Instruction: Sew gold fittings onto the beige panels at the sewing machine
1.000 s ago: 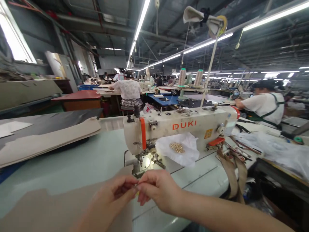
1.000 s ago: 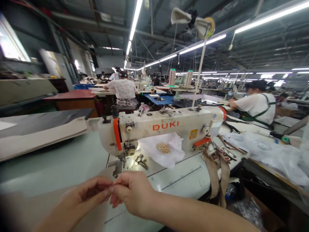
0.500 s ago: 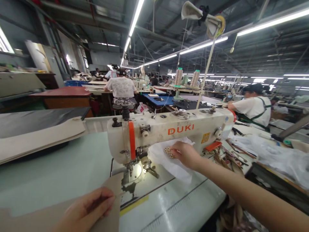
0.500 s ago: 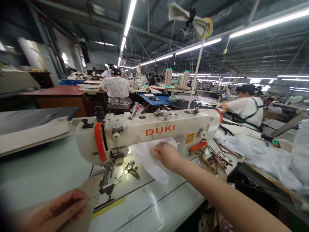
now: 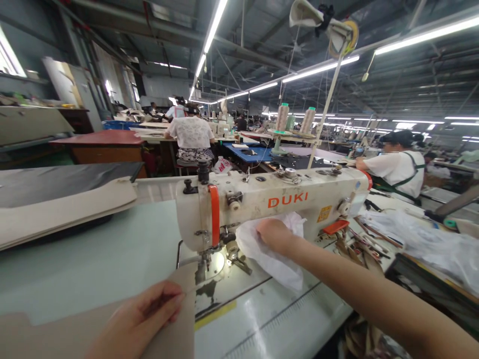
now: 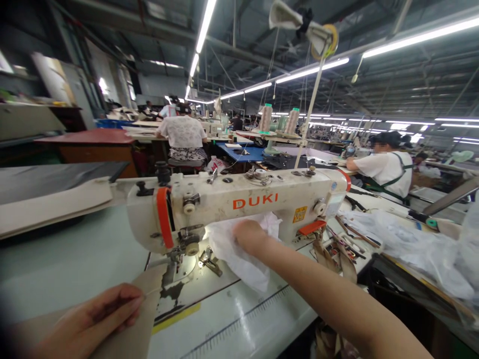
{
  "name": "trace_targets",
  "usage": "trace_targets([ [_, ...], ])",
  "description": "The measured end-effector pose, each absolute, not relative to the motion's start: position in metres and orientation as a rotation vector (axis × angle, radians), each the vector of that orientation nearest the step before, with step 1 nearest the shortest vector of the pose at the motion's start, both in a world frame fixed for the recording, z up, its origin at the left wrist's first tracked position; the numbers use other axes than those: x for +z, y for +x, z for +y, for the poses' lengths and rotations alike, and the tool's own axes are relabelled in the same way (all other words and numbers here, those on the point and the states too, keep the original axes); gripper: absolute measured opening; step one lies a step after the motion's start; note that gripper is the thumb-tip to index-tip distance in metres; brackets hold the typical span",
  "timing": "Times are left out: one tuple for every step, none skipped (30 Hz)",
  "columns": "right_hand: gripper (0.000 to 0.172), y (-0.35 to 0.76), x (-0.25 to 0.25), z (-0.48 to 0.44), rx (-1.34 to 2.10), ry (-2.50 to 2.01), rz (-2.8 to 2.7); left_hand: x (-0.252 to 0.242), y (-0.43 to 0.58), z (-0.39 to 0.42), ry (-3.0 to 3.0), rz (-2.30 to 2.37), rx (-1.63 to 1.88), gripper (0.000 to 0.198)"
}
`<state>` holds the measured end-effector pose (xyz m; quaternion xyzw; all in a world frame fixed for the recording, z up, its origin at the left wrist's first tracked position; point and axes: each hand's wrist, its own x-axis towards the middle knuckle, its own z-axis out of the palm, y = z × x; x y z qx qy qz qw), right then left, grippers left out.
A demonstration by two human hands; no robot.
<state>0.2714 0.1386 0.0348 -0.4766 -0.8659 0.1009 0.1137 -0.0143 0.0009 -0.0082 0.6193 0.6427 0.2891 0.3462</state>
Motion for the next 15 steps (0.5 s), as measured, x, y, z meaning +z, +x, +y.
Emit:
trace_targets([
  [0.020, 0.273, 0.035, 0.139, 0.332, -1.396, -2.488, -0.006, -0.013, 0.001, 1.608, 1.681, 0.751, 0.036],
  [0.020, 0.275, 0.036, 0.139, 0.368, -1.395, -2.424, -0.004, -0.012, 0.000, 1.612, 1.693, 0.755, 0.035],
  [0.020, 0.277, 0.037, 0.138, 0.406, -1.391, -2.353, -0.002, -0.011, 0.000, 1.618, 1.704, 0.760, 0.034],
  [0.020, 0.278, 0.037, 0.137, 0.450, -1.377, -2.284, -0.001, -0.010, 0.000, 1.625, 1.714, 0.771, 0.033],
  [0.020, 0.280, 0.038, 0.135, 0.497, -1.360, -2.215, -0.001, -0.009, 0.000, 1.629, 1.724, 0.784, 0.032],
  [0.021, 0.281, 0.038, 0.132, 0.548, -1.337, -2.151, 0.000, -0.009, 0.000, 1.630, 1.733, 0.796, 0.031],
  [0.022, 0.283, 0.039, 0.127, 0.602, -1.309, -2.094, 0.000, -0.009, 0.000, 1.627, 1.743, 0.808, 0.031],
  [0.024, 0.284, 0.040, 0.122, 0.658, -1.277, -2.046, 0.001, -0.008, -0.001, 1.623, 1.752, 0.817, 0.031],
  [0.028, 0.285, 0.041, 0.116, 0.714, -1.242, -2.004, 0.002, -0.008, -0.001, 1.620, 1.758, 0.822, 0.031],
  [0.033, 0.286, 0.042, 0.108, 0.765, -1.206, -1.969, 0.004, -0.007, -0.002, 1.620, 1.762, 0.830, 0.031],
  [0.037, 0.286, 0.044, 0.100, 0.803, -1.171, -1.944, 0.005, -0.005, -0.003, 1.625, 1.761, 0.841, 0.031],
  [0.040, 0.286, 0.046, 0.092, 0.853, -1.129, -1.910, 0.007, -0.004, -0.004, 1.635, 1.754, 0.854, 0.031],
  [0.042, 0.284, 0.048, 0.083, 0.932, -1.078, -1.857, 0.009, -0.002, -0.006, 1.650, 1.746, 0.868, 0.030],
  [0.041, 0.281, 0.050, 0.074, 1.042, -1.020, -1.782, 0.011, -0.001, -0.008, 1.670, 1.733, 0.882, 0.029],
  [0.040, 0.277, 0.051, 0.066, 1.174, -0.961, -1.689, 0.013, 0.001, -0.010, 1.692, 1.715, 0.895, 0.028],
])
